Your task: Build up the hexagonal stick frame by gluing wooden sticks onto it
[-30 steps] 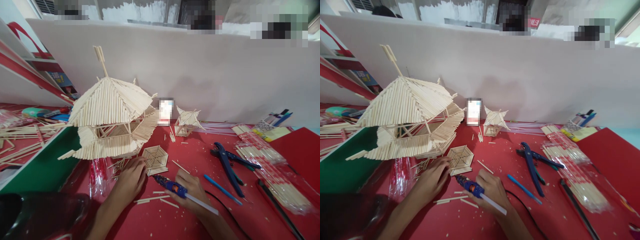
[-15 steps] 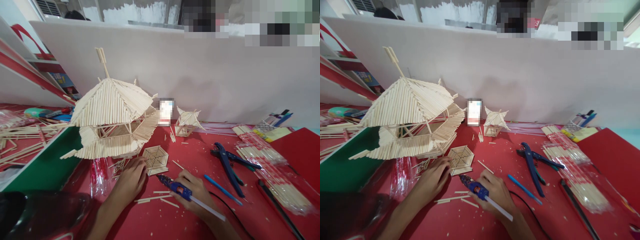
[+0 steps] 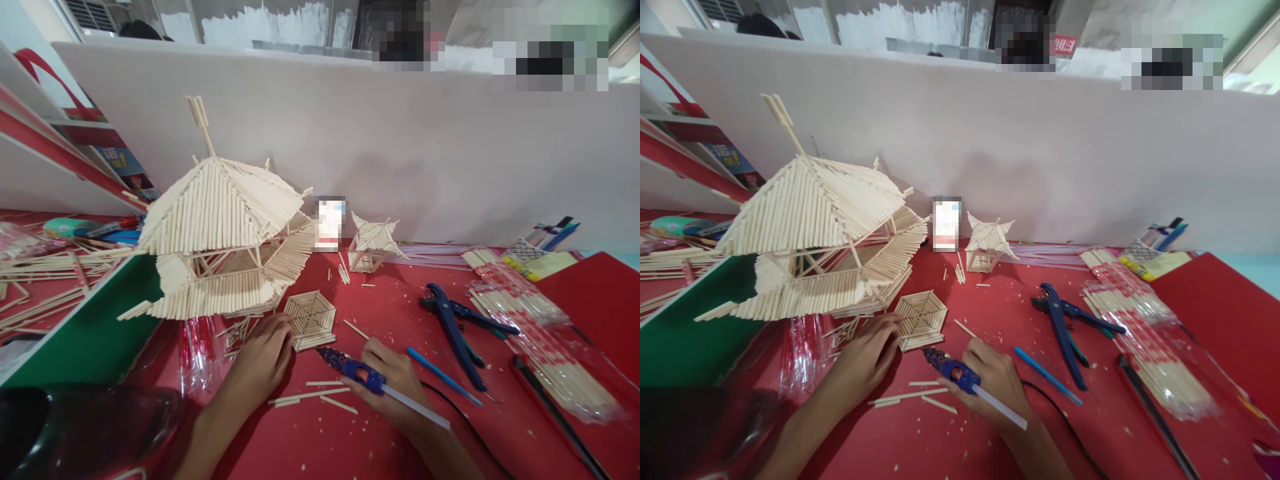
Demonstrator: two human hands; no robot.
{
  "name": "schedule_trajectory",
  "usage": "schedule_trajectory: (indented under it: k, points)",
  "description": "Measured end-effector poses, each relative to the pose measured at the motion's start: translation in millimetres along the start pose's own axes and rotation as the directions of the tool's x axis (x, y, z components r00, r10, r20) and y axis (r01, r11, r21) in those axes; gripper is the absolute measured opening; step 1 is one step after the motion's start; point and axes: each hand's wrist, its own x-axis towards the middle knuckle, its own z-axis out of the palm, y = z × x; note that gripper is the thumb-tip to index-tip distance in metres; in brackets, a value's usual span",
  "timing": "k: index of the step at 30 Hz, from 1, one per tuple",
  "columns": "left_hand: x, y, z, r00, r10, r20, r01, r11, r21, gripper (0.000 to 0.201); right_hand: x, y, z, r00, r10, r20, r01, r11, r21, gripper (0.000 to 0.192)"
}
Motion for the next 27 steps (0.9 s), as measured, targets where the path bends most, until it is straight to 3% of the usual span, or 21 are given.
schedule_trajectory:
  k: [27]
  points:
    - [1.0,-0.8,0.3,1.0,-0.002,0.007,0.002,1.0,0.011,0.015,-4.0,7.4,-9.1,0.999,0.012,-0.033,-0.015,0.997,-0.077,0.047]
